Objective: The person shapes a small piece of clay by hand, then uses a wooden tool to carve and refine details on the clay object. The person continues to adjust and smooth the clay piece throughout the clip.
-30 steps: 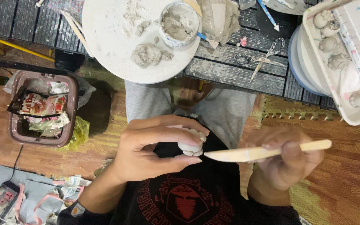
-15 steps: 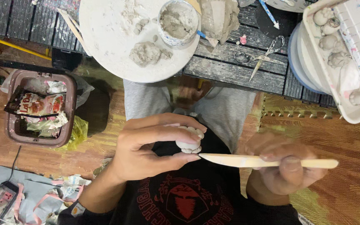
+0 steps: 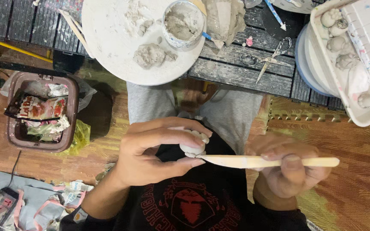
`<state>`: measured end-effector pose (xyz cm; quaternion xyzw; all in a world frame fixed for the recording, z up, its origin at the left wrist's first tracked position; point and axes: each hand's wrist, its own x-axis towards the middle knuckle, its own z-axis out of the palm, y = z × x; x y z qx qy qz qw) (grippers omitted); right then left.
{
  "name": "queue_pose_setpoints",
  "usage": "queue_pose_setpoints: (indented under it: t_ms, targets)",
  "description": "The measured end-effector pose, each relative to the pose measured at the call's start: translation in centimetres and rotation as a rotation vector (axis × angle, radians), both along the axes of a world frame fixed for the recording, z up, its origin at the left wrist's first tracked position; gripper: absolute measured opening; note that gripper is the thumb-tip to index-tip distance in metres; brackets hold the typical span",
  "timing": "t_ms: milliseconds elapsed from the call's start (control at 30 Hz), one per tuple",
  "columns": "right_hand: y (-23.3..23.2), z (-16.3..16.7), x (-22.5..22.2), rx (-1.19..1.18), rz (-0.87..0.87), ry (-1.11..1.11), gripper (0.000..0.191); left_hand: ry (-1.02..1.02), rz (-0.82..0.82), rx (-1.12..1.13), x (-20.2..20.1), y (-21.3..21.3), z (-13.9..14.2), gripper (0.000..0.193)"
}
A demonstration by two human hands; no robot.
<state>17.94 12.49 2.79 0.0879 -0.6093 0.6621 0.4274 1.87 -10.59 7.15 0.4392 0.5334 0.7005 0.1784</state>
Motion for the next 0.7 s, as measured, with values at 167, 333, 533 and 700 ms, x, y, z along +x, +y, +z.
queue_pose_setpoints:
  t_ms: [167, 333, 533, 700]
  targets:
    - [0.7, -1.2, 0.3, -0.106, 0.006, 0.046, 0.022, -0.227, -0.100, 0.136, 0.4, 0.0, -0.7, 0.035]
    - [1.7, -1.8, 0.2, 0.081, 0.230, 0.050, 0.026, -0.452, -0.186, 0.226, 1.0, 0.1, -1.6, 0.039]
    - [0.3, -2.1, 0.3, 0.421, 0.038, 0.162, 0.011, -0.533, -0.186, 0.283, 1.3, 0.1, -2.1, 0.034]
    - [-0.2, -1.4, 0.4, 0.468, 0.094, 0.139, 0.013, -0.535, -0.184, 0.293, 1.3, 0.0, -2.3, 0.034]
